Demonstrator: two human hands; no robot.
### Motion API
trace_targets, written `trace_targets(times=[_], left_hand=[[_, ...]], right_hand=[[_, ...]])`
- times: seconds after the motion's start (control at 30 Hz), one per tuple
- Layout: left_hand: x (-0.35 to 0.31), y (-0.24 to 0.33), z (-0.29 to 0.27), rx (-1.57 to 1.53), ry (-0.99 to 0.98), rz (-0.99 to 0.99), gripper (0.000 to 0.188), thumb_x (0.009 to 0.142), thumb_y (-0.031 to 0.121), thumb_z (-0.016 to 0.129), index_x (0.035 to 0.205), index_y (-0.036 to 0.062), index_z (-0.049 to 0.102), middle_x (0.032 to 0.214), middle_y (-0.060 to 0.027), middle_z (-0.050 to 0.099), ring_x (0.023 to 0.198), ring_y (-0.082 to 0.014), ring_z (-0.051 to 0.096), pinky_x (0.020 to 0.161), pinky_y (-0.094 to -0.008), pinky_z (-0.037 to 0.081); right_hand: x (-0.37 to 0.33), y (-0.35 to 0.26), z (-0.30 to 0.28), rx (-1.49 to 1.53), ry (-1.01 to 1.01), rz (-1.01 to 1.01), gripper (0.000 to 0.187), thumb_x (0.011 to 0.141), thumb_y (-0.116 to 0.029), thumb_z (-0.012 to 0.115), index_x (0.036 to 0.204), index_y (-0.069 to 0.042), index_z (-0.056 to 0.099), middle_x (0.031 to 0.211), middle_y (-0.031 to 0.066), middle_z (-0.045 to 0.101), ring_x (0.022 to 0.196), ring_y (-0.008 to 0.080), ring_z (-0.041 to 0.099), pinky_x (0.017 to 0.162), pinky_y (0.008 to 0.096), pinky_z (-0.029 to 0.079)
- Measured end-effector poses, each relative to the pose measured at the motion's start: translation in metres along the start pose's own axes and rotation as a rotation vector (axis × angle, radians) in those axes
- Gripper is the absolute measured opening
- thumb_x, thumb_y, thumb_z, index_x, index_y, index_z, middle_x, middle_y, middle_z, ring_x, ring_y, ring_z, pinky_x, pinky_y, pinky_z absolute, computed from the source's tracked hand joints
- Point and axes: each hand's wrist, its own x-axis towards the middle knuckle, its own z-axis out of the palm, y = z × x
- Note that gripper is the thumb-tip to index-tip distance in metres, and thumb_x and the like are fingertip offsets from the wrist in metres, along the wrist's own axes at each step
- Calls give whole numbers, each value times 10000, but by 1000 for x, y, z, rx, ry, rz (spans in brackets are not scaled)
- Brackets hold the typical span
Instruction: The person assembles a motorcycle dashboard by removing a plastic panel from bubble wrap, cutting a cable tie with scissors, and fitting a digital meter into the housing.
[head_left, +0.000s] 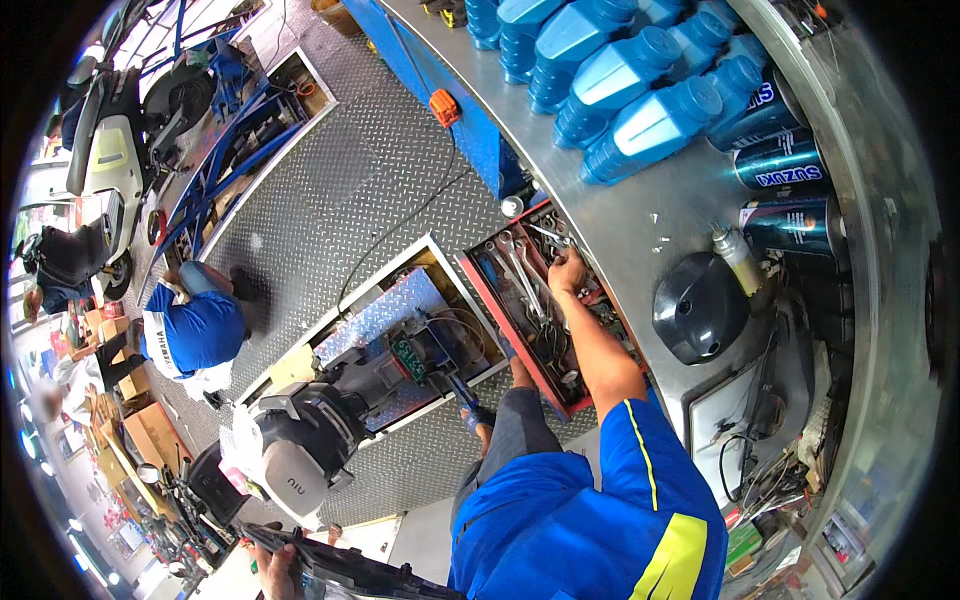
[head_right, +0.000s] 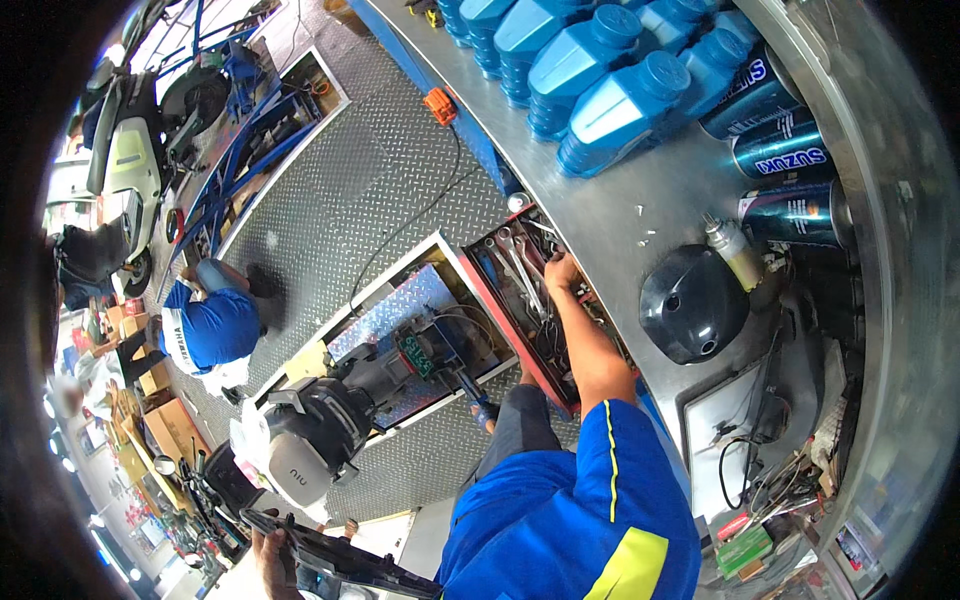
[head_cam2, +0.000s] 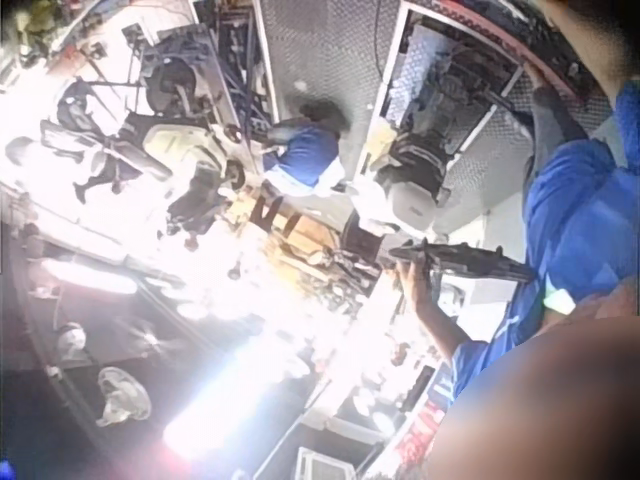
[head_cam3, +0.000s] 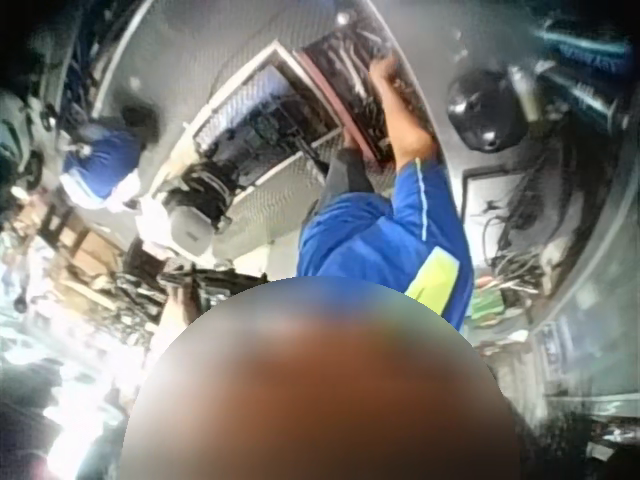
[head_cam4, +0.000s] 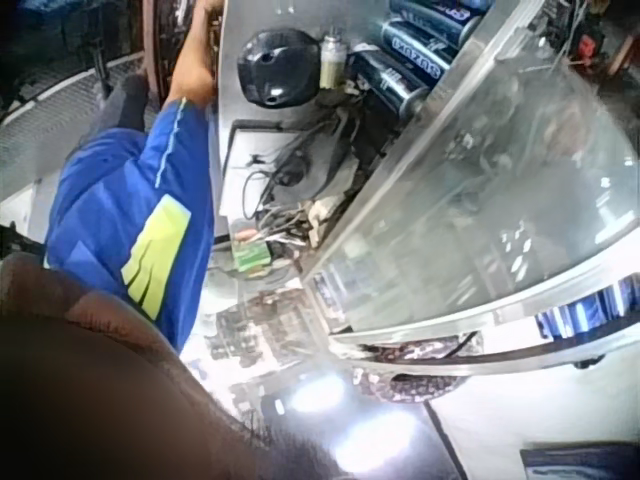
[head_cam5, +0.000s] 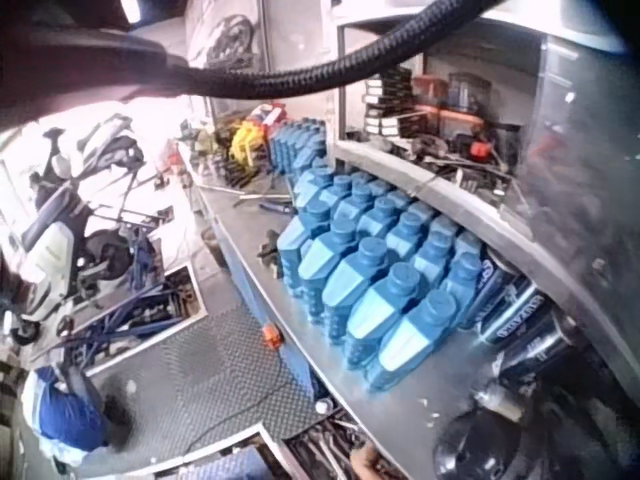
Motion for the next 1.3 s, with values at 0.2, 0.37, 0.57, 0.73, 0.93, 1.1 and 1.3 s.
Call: trace_targets(times=[0.2,0.37,0.57,0.73,0.93,1.1,1.3], left_hand=[[10,-15,-1,-566,-128,67,645,845,86,756,1405,-52,466,1092,-97,631,957,-194,641,956,-355,534],[18,-42,-19,-461,-166,4,739,835,145,800,1427,-66,412,1077,-116,645,987,-215,661,964,-361,535],[10,-23,6,-532,-109,29,717,842,159,765,1414,-73,401,1100,-148,654,972,-244,672,932,-338,548],[-1,-9,10,-463,-126,43,611,876,208,772,1364,-39,500,1060,-90,646,937,-205,666,859,-312,561],[-14,-27,1,-460,-56,37,581,900,223,757,1353,-40,505,1061,-92,644,917,-192,656,826,-305,556],[-15,-39,1,-517,-45,54,630,872,250,790,1349,-46,506,1067,-86,634,950,-187,633,867,-323,540],[-19,-35,13,-510,-64,24,648,832,264,813,1327,-49,536,1070,-92,634,977,-183,638,890,-302,536]], right_hand=[[-82,-10,-47,45,-131,-147,125,900,-133,704,1007,-82,663,999,178,691,941,422,665,836,509,527],[-66,3,-81,10,-46,-196,208,873,-82,678,1073,-38,642,1118,201,626,1074,450,611,940,542,495],[-8,6,-99,-350,-370,46,303,807,-64,717,1107,-48,673,1190,194,672,1145,418,653,965,514,540],[5,40,-62,-509,-517,54,280,836,-93,731,1115,-89,747,1240,167,698,1183,367,682,1023,496,539],[-7,11,-75,-594,-508,13,258,958,-135,613,1162,-113,770,1345,140,661,1278,339,630,1148,557,415],[-12,-7,-104,-593,-589,-35,318,856,-162,752,1155,-52,740,1299,216,639,1229,415,628,1023,502,536],[-3,-6,-74,-332,-309,-243,434,957,-196,651,1348,-32,557,1502,228,494,1237,466,602,969,560,529]])
